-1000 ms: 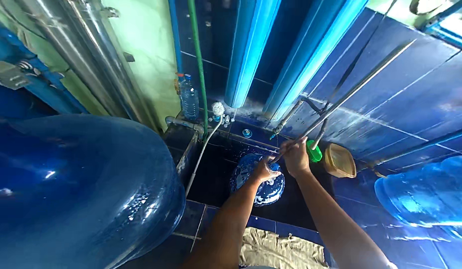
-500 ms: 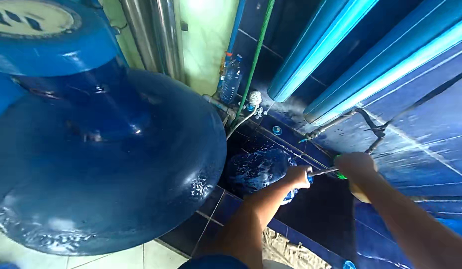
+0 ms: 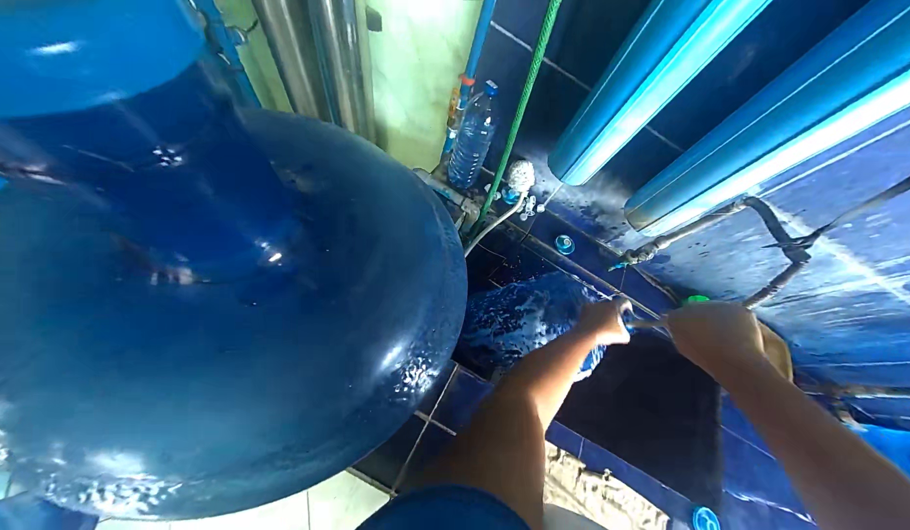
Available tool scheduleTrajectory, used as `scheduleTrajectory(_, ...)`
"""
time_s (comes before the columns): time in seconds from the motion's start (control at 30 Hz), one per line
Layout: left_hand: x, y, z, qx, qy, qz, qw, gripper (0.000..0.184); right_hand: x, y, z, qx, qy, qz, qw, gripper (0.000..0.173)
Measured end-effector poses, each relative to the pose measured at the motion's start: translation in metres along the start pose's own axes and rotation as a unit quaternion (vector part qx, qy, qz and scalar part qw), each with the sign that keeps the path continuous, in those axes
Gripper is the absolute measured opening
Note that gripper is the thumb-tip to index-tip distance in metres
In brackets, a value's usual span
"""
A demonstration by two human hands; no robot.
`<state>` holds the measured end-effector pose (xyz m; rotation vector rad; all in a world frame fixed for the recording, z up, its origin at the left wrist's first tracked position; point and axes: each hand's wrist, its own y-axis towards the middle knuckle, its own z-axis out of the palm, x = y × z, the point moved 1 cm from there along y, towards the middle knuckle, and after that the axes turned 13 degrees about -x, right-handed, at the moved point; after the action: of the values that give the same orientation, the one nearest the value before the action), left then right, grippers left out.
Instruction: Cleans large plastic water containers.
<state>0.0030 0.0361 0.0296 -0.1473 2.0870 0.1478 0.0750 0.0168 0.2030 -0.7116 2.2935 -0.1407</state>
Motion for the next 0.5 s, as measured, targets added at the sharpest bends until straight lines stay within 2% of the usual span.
scheduleTrajectory(0.07,0.017,0.008,-0.018,-0.012,-0.024,-0.006,1.0,0.067,-0.012,-0.001,0.025,-0.069,0.052,-0.017,0.996,0.035)
scheduleTrajectory(0.1,0.025,0.002,-0.02,-0.01,-0.03,0.008,0.999,0.068,-0.027,0.004,0.042,-0.066,0.079,-0.033,0.994,0.038)
scheduleTrajectory(0.2,0.02,-0.029,0.001,0.024,-0.021,0.069,0.997,0.066,-0.066,0.033,0.055,0.056,0.113,-0.077,0.989,0.041)
scheduleTrajectory(0.27,0.005,-0.034,0.013,0.048,0.01,0.069,0.996,0.068,-0.053,0.038,0.028,0.092,0.072,-0.08,0.99,0.038)
scheduleTrajectory(0.33,-0.002,-0.02,0.003,0.03,0.016,0.031,0.999,0.065,-0.012,0.019,-0.005,0.058,0.017,-0.043,0.997,0.033)
scheduleTrajectory(0.4,0.007,0.0,-0.018,0.009,0.001,-0.009,1.0,0.068,0.007,-0.001,-0.003,-0.018,0.021,-0.022,0.999,0.031)
scheduleTrajectory(0.43,0.015,0.005,-0.025,0.006,-0.006,-0.013,1.0,0.068,0.0,-0.002,0.011,-0.039,0.04,-0.026,0.998,0.036)
scheduleTrajectory(0.5,0.027,-0.005,-0.024,0.007,-0.009,0.016,1.0,0.069,-0.03,0.009,0.042,-0.024,0.075,-0.053,0.995,0.041)
